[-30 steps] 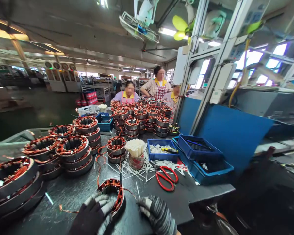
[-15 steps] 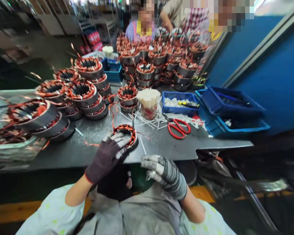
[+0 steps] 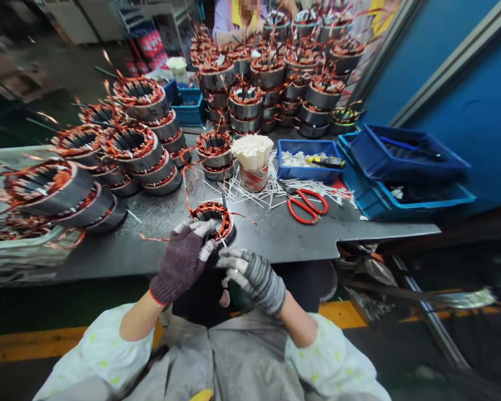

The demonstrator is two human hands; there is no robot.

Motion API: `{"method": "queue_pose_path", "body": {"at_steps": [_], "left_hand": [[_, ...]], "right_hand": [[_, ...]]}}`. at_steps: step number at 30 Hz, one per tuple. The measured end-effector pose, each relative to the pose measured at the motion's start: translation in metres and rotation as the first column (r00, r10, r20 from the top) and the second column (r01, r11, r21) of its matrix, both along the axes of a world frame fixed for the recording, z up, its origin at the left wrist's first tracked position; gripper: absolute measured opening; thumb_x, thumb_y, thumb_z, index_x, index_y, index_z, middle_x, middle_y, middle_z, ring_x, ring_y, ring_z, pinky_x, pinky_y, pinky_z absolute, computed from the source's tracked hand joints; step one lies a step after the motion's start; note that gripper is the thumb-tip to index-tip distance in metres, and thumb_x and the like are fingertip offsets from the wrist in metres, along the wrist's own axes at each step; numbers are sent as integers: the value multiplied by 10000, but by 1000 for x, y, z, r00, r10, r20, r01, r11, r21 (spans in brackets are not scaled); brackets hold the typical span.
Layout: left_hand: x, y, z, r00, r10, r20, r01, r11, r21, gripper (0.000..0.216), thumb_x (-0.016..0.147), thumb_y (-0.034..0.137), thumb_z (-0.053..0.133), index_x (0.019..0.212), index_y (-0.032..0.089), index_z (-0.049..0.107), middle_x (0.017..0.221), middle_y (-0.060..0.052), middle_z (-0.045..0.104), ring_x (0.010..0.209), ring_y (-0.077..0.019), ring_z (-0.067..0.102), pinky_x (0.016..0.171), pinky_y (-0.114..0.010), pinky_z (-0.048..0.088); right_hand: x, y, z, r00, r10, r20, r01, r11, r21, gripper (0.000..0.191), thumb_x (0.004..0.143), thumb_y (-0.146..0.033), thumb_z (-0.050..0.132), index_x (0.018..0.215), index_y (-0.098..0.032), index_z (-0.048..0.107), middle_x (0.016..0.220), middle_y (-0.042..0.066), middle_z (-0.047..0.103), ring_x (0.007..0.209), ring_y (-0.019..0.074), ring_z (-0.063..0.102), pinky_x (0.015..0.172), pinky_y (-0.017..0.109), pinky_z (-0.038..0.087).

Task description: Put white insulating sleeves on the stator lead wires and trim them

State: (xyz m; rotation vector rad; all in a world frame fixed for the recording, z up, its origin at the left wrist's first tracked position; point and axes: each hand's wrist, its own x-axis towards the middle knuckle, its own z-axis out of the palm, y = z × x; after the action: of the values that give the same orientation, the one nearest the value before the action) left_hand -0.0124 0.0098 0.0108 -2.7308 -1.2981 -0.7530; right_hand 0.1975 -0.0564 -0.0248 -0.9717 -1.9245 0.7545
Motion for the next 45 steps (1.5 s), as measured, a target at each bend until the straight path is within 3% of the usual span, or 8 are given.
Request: {"method": "queue_pose_path", "body": {"at_steps": [3, 6, 10, 13, 19, 24, 29, 45], "left_hand": [[7, -3, -5, 983, 145, 112, -145, 989, -10, 496, 996, 296, 489, 1466, 141, 452, 1338, -150, 652, 1289, -294, 557, 1108, -480, 409], [15, -1, -11, 954, 219, 204, -210, 976, -63, 498, 986, 351, 514, 1445, 162, 478, 1338, -136, 656, 1301, -305, 554, 1115, -494, 403], [23, 3, -16, 932, 264, 250, -252, 965, -79, 484, 963, 373, 560, 1398, 164, 531, 1260, -133, 697, 1232, -311, 603, 1101, -510, 401], [27, 4, -16, 929, 278, 244, -280, 960, -28, 482, 963, 378, 570, 1378, 134, 544, 1132, -138, 741, 1114, -295, 662, 1093, -504, 396], [30, 1, -5, 900, 164, 403, -184, 983, 13, 170, 966, 291, 597, 1096, 245, 697, 1064, -21, 772, 1045, -207, 685, 1057, -422, 409], [24, 0, -1, 955, 65, 291, -83, 995, 52, 219, 948, 236, 596, 1132, 268, 713, 1075, -14, 773, 1068, -203, 676, 1047, -429, 393], [18, -5, -2, 977, -18, 211, 1, 997, 81, 276, 939, 212, 572, 1189, 235, 687, 1100, -37, 766, 1128, -223, 653, 1087, -457, 365], [20, -7, 1, 989, 6, 146, -25, 991, 133, 282, 945, 216, 553, 1201, 200, 670, 1078, -48, 772, 1089, -237, 668, 1063, -453, 359]], "right_hand": [[-10, 12, -5, 992, -73, -99, 73, 997, -3, 353, 1014, -301, 449, 1291, -258, 664, 1353, 76, 658, 1249, 192, 626, 1076, 361, 514], [-14, 19, -2, 956, -147, -253, 134, 989, -66, 306, 977, -313, 515, 1203, -280, 719, 1230, 69, 706, 1149, 207, 675, 1012, 369, 551], [-21, 30, 1, 810, -358, -465, 129, 881, -455, 235, 851, -410, 705, 1012, -242, 736, 879, 36, 756, 749, 190, 722, 680, 322, 602], [-26, 37, -4, 709, -477, -519, 80, 786, -613, 319, 704, -449, 820, 872, -220, 676, 713, 0, 714, 582, 162, 658, 553, 290, 554], [-24, 40, 0, 656, -530, -537, 13, 720, -694, 360, 667, -459, 840, 838, -217, 637, 545, -61, 598, 440, 107, 501, 432, 238, 432], [-22, 39, 8, 723, -498, -479, 45, 726, -686, 307, 713, -468, 799, 794, -208, 656, 562, -49, 595, 493, 108, 516, 482, 236, 452], [-23, 48, 8, 810, -464, -358, 203, 796, -570, 211, 717, -416, 746, 730, -215, 683, 633, -15, 664, 566, 133, 559, 549, 261, 495], [-21, 47, 14, 850, -436, -296, 265, 839, -476, 162, 744, -380, 710, 729, -220, 693, 674, 0, 703, 618, 158, 619, 641, 296, 547]]}}
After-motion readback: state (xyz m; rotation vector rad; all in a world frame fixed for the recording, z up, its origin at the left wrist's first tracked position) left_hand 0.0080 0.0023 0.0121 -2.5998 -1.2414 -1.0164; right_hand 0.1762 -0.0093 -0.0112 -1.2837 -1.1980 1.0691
